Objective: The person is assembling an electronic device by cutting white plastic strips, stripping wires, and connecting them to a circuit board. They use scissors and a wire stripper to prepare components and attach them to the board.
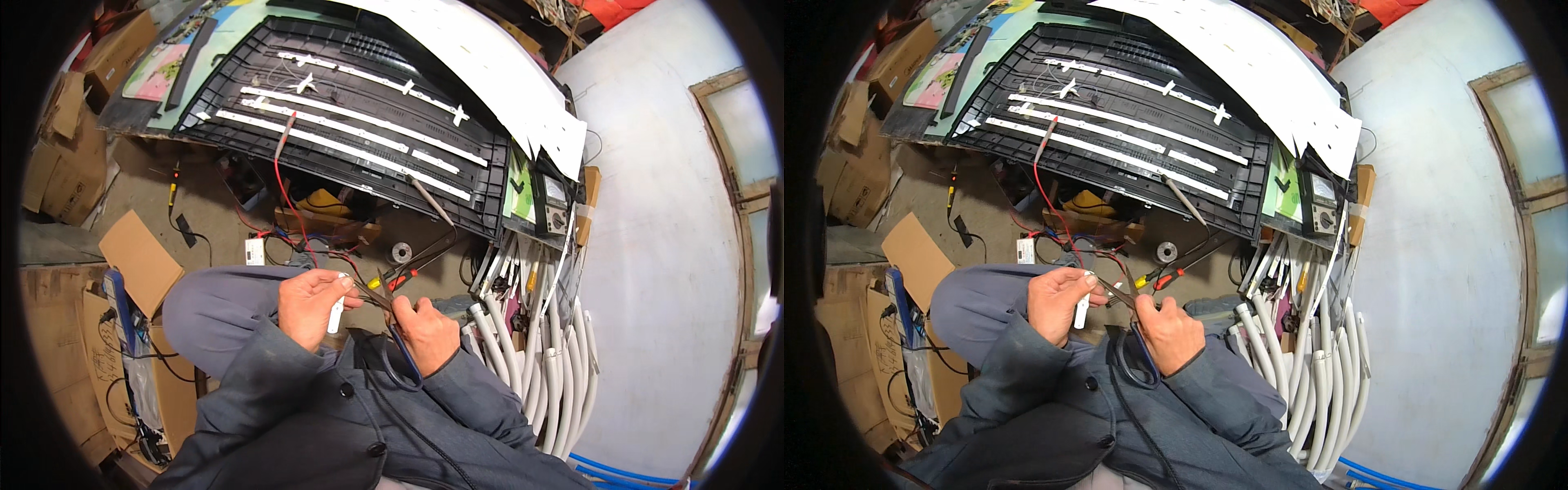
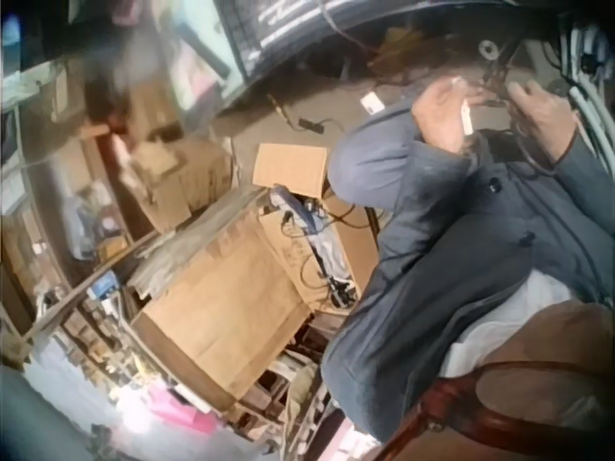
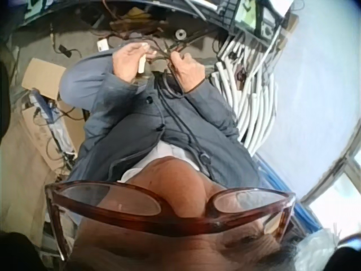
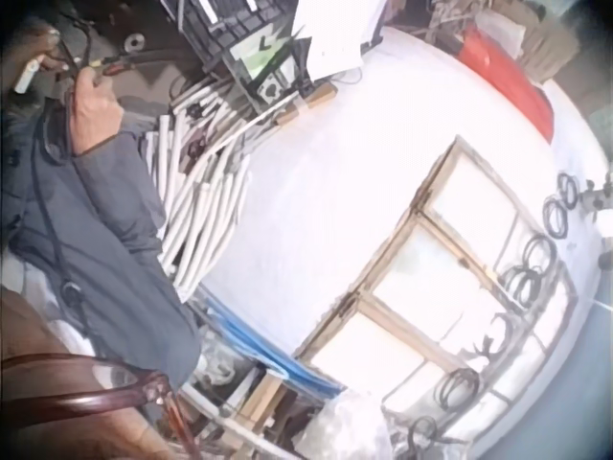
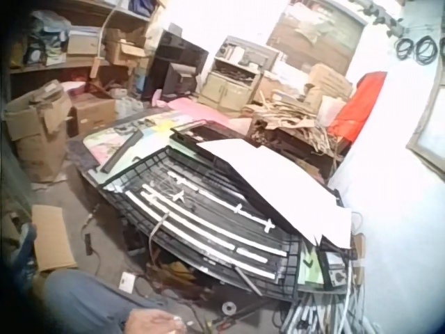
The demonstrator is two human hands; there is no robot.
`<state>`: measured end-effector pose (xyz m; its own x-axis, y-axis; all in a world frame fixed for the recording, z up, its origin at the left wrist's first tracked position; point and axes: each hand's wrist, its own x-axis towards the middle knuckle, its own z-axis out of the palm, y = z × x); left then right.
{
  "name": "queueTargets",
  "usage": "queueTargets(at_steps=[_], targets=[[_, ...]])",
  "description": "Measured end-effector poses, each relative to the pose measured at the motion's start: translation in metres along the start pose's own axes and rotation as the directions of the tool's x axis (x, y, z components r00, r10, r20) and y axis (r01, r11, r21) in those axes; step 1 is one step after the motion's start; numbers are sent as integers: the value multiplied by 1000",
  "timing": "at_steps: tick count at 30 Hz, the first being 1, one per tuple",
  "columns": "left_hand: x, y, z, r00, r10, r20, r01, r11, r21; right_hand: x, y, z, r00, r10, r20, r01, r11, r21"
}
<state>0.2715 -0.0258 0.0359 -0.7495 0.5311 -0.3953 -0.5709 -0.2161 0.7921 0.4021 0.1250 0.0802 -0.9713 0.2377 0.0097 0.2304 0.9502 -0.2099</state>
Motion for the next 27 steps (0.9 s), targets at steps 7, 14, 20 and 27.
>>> queueTargets(at_steps=[7,14,20,27], targets=[[0,1,0,1000,-16,7,16,999,-29,2,5,2,999,-14,41,9,995,102],[2,-3,1,998,-1,56,2,1000,-16,1,12,-3,998,-29,52,23,993,113],[2,1,4,1000,-7,17,7,1000,20,1,6,2,1000,14,-19,-13,1000,15],[4,-6,3,999,-43,30,45,995,-86,3,5,1,1000,22,-7,-21,996,86]])
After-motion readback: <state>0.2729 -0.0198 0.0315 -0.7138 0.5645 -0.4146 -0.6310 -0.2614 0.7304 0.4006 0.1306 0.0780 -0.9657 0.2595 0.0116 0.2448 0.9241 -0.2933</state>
